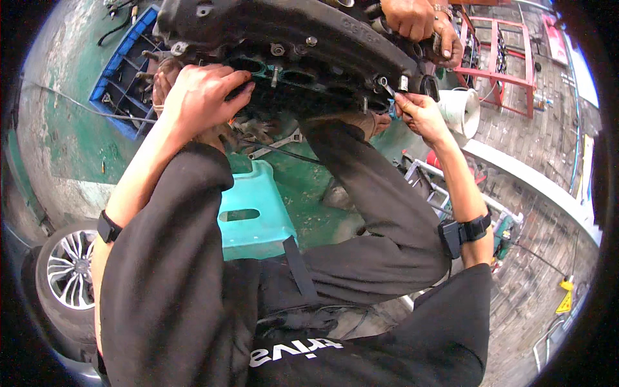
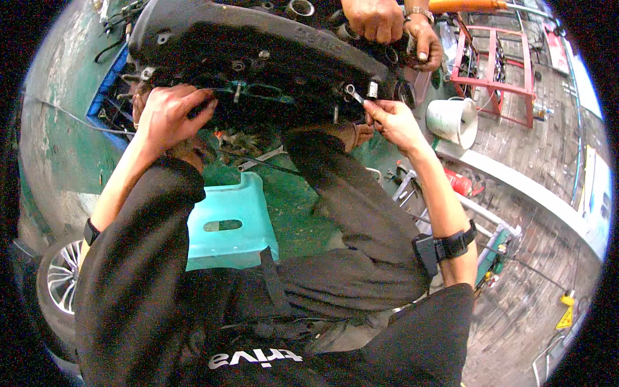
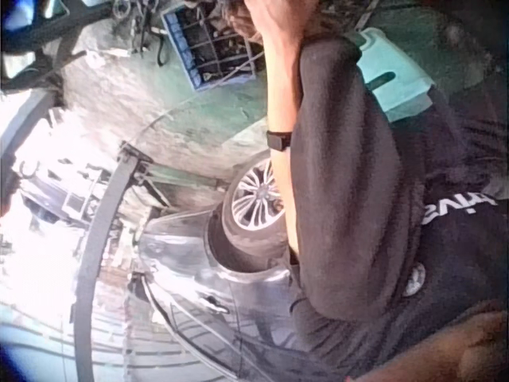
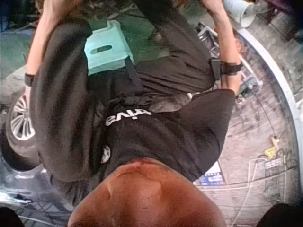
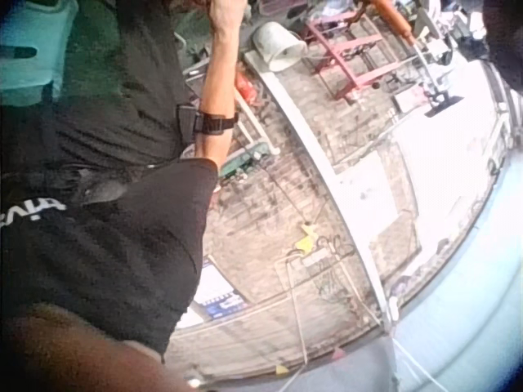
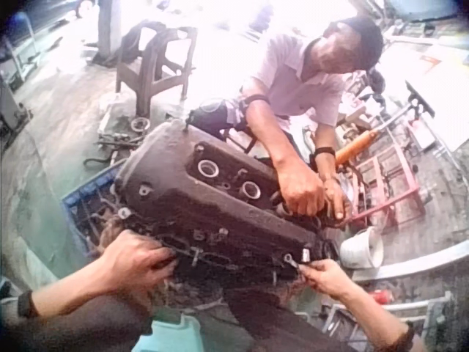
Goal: The person uses a wrench to tighten bolts on a car engine block while another person assists by holding the block steady. The camera wearer repeatedly positions the wrench and turns it to secure fasteners on the engine's surface.
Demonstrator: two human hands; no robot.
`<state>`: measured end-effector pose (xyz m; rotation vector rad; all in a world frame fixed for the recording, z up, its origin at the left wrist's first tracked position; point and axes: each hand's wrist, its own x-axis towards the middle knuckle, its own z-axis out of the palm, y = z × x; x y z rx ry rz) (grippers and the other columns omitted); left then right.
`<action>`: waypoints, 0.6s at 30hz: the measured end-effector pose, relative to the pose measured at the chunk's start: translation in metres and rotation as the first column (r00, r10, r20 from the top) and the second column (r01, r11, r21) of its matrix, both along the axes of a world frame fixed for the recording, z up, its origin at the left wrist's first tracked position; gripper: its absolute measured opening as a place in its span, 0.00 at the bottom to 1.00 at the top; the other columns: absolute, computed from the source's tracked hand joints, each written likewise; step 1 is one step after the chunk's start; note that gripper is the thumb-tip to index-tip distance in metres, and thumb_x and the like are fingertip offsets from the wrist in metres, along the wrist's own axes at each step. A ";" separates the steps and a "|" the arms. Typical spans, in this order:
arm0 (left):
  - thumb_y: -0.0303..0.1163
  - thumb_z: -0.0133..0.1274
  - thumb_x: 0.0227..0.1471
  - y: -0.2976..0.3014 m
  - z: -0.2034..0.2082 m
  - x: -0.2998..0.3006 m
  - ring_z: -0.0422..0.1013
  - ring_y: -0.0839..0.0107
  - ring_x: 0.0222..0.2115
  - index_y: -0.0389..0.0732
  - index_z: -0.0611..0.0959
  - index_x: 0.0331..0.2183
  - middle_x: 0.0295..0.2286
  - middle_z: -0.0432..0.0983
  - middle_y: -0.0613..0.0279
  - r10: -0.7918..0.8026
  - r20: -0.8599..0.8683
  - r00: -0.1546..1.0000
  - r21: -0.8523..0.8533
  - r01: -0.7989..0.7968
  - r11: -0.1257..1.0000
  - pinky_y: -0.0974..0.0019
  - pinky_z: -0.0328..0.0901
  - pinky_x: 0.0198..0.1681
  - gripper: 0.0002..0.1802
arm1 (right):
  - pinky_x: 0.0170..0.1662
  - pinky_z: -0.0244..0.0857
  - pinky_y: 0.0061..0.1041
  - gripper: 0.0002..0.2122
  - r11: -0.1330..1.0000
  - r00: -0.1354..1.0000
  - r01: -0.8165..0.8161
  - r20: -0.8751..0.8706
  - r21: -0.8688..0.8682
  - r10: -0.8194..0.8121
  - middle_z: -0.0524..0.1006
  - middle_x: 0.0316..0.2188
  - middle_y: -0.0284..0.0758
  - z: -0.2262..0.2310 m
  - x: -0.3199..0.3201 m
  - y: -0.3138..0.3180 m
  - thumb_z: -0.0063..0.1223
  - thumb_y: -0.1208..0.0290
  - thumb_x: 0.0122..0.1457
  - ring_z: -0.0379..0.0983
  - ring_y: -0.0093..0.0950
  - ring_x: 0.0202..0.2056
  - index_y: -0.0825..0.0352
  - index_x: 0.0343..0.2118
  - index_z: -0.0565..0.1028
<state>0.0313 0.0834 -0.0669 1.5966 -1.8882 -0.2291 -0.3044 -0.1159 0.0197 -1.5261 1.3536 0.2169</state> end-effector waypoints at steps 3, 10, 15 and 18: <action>0.36 0.57 0.45 -0.001 0.000 0.000 0.73 0.62 0.22 0.40 0.82 0.27 0.19 0.75 0.58 0.019 0.006 1.000 0.011 -0.019 1.000 0.62 0.68 0.25 0.10 | 0.14 0.38 0.14 0.17 0.999 0.999 0.038 0.034 -0.039 -0.036 0.59 0.11 0.18 -0.005 -0.002 0.007 0.50 0.55 0.61 0.47 0.10 0.10 0.62 0.22 0.71; 0.37 0.57 0.45 -0.004 -0.002 0.000 0.73 0.61 0.22 0.39 0.82 0.28 0.19 0.75 0.58 0.024 -0.012 1.000 0.008 -0.024 1.000 0.61 0.68 0.25 0.10 | 0.12 0.35 0.14 0.16 0.954 0.957 0.286 0.029 0.087 -0.289 0.57 0.10 0.18 -0.003 0.003 0.029 0.48 0.55 0.62 0.44 0.10 0.09 0.62 0.23 0.69; 0.37 0.57 0.46 -0.004 -0.001 0.000 0.74 0.60 0.22 0.39 0.83 0.28 0.19 0.75 0.57 0.027 -0.018 0.999 0.030 -0.026 0.999 0.61 0.68 0.25 0.11 | 0.12 0.38 0.15 0.16 0.857 0.866 0.480 0.056 0.186 -0.498 0.60 0.12 0.20 0.001 0.016 0.050 0.48 0.55 0.62 0.46 0.12 0.09 0.62 0.23 0.69; 0.37 0.56 0.46 -0.004 0.000 0.000 0.74 0.60 0.22 0.40 0.83 0.29 0.19 0.75 0.57 0.025 -0.018 1.000 0.034 -0.025 0.999 0.60 0.68 0.25 0.11 | 0.11 0.37 0.15 0.16 0.806 0.811 0.553 0.086 0.211 -0.579 0.57 0.12 0.21 0.000 0.022 0.060 0.46 0.56 0.63 0.45 0.12 0.09 0.62 0.24 0.68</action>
